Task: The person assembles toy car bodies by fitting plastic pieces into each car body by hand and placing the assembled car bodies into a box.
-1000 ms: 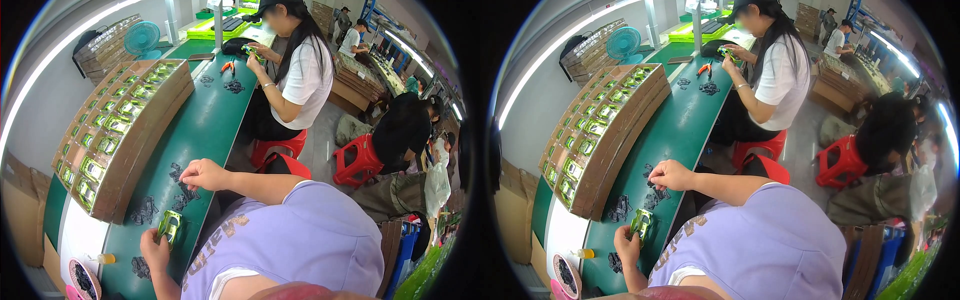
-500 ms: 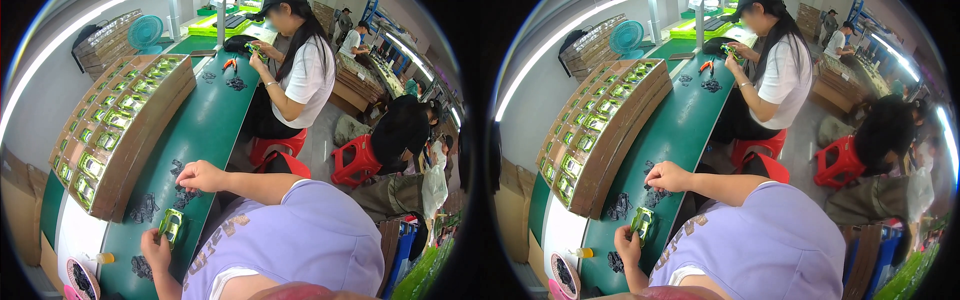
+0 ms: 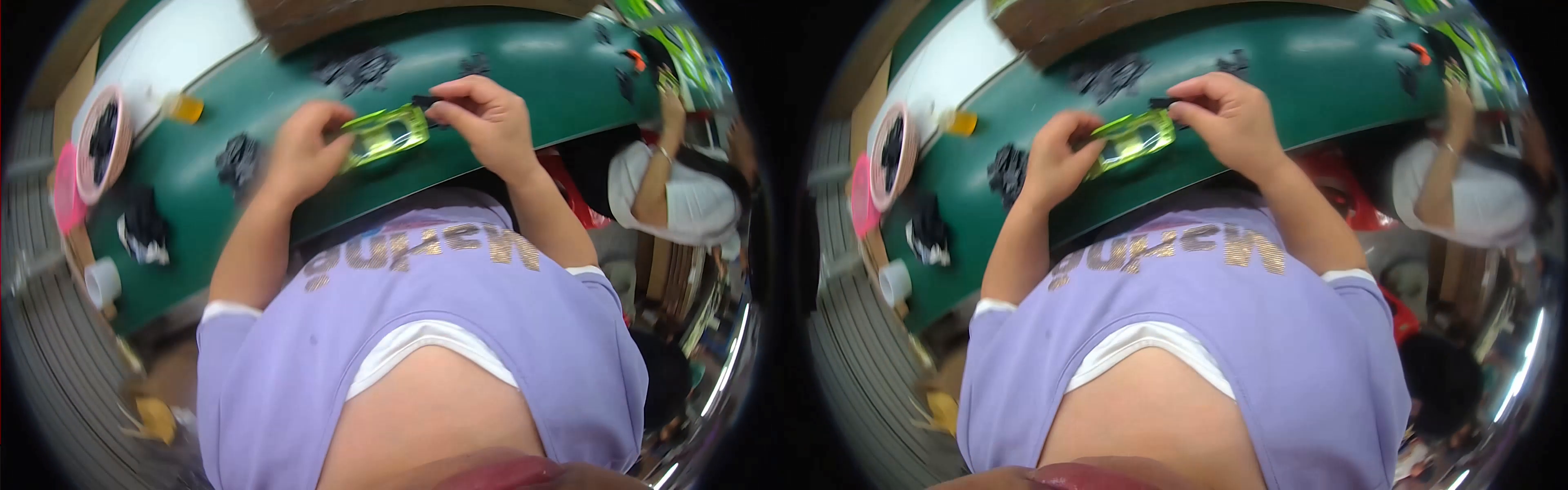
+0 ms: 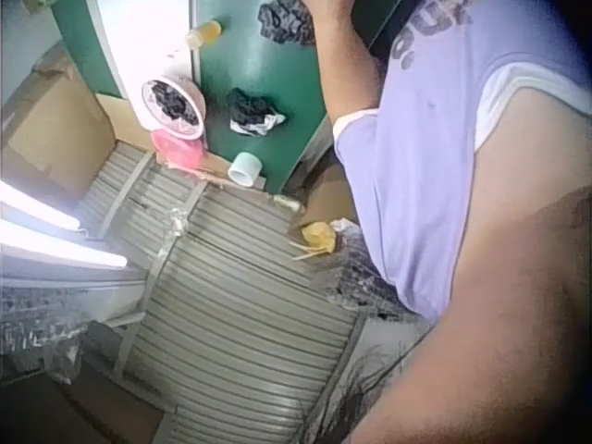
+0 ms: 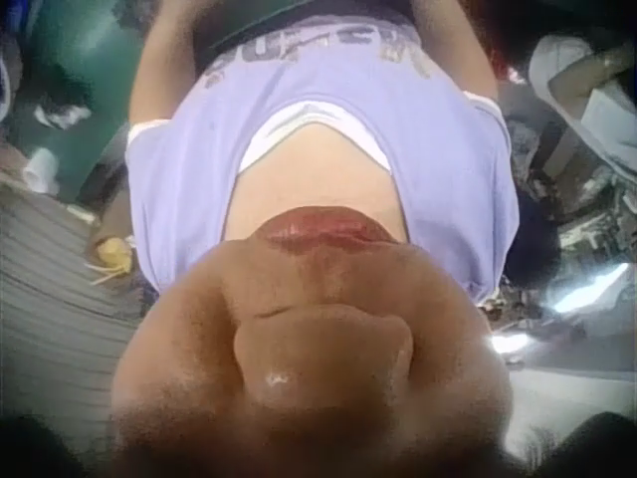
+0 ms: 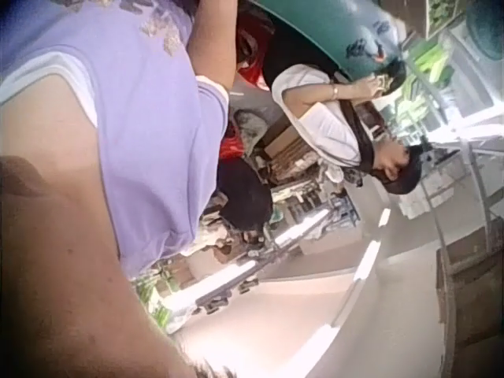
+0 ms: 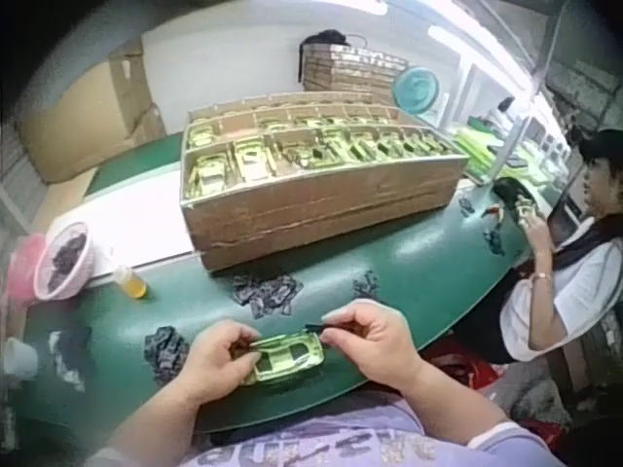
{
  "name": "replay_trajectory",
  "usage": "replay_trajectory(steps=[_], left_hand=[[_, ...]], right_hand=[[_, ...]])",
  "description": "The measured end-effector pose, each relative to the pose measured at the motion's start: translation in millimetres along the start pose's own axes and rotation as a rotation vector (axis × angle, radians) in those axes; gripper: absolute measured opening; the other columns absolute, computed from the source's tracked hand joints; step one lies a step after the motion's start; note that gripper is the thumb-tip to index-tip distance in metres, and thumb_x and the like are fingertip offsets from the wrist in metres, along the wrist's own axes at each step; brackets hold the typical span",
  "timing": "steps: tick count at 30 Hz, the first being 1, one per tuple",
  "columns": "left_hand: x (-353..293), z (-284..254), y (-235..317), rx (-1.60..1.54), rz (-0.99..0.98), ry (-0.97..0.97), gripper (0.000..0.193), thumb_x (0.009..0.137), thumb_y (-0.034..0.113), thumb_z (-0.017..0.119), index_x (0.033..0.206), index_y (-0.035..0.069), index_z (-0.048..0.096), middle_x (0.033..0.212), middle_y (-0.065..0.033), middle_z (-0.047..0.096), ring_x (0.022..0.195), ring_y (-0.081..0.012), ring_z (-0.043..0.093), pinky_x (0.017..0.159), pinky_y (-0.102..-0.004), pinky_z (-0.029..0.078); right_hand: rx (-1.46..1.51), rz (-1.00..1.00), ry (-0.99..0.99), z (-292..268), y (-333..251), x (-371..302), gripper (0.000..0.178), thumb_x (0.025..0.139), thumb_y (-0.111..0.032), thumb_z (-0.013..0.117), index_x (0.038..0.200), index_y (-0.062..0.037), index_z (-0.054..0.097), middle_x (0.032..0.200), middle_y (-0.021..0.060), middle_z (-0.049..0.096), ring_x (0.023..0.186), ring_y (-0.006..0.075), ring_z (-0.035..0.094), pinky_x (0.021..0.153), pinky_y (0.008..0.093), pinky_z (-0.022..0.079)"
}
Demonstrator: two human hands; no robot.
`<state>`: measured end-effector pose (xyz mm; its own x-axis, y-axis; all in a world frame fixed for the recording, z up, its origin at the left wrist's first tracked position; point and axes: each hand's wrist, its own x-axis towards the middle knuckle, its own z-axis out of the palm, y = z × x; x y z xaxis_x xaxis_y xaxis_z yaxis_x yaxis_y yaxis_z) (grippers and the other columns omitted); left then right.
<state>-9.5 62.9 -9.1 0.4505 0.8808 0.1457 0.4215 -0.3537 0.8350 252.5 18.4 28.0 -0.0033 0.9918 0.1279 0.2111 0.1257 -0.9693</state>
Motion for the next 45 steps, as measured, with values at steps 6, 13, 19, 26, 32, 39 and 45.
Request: replay_trajectory(steps=[6,13,19,26,32,39,45], left_hand=[[-1.0,3.7,-6.4,-0.106,-0.091,-0.028,0.023,0.082,0.001,0.071,0.105,-0.001,0.066,0.096,-0.0082,0.069,0.091,-0.0158,0.067,0.082,-0.0292,0.054],[0.7,-0.4,-0.7,-0.13,-0.134,-0.039,0.023,0.082,0.004,0.073,0.104,0.0,0.068,0.096,-0.0068,0.07,0.088,-0.0144,0.066,0.078,-0.0289,0.054],[3.6,-2.3,1.7,-0.149,-0.168,-0.056,0.023,0.082,0.004,0.074,0.104,0.0,0.068,0.095,-0.0063,0.07,0.088,-0.0141,0.066,0.078,-0.0285,0.054],[4.5,-3.6,3.5,-0.203,-0.221,-0.06,0.021,0.082,0.003,0.075,0.101,-0.001,0.068,0.093,-0.0069,0.07,0.087,-0.014,0.067,0.078,-0.0284,0.054],[4.5,-2.8,4.9,-0.186,-0.243,-0.07,0.021,0.082,0.003,0.075,0.101,-0.002,0.068,0.09,-0.0061,0.07,0.084,-0.0121,0.067,0.075,-0.0272,0.055],[3.6,5.7,-2.0,-0.155,-0.195,0.01,0.016,0.079,0.006,0.077,0.091,-0.001,0.071,0.08,-0.0069,0.071,0.074,-0.0122,0.067,0.067,-0.0273,0.055],[3.1,-0.7,4.3,0.023,-0.003,0.06,0.015,0.078,0.01,0.077,0.087,0.0,0.071,0.075,-0.0078,0.069,0.068,-0.0139,0.065,0.062,-0.0295,0.053]], right_hand=[[-0.128,-0.044,-0.067,33.9,15.1,4.3,0.011,0.082,-0.003,0.075,0.093,-0.0018,0.071,0.089,0.0059,0.069,0.078,0.0128,0.068,0.069,0.0245,0.053],[-0.565,-0.303,-0.126,53.9,9.0,12.5,0.006,0.081,-0.012,0.073,0.086,-0.0093,0.073,0.08,0.0053,0.065,0.074,0.0242,0.065,0.065,0.0342,0.051],[-0.682,-0.409,-0.101,60.4,12.9,14.5,0.004,0.08,-0.014,0.073,0.083,-0.0115,0.073,0.077,0.0047,0.065,0.075,0.026,0.065,0.065,0.0369,0.052],[-0.66,-0.438,-0.121,60.6,15.8,17.6,0.004,0.079,-0.013,0.073,0.082,-0.0112,0.073,0.077,0.0054,0.066,0.074,0.0263,0.066,0.065,0.0375,0.052],[-0.668,-0.448,-0.1,65.3,15.1,15.5,0.002,0.079,-0.013,0.072,0.08,-0.0106,0.072,0.075,0.0064,0.065,0.072,0.0271,0.065,0.065,0.0382,0.052],[-0.692,-0.507,-0.104,67.3,18.4,16.4,0.008,0.076,-0.008,0.075,0.082,-0.0071,0.071,0.078,0.0076,0.066,0.07,0.0269,0.064,0.063,0.0356,0.052],[-0.919,-0.76,-0.226,48.3,5.1,38.5,0.012,0.074,-0.02,0.074,0.073,-0.0096,0.068,0.079,0.0066,0.064,0.079,0.0278,0.062,0.073,0.0414,0.051]])
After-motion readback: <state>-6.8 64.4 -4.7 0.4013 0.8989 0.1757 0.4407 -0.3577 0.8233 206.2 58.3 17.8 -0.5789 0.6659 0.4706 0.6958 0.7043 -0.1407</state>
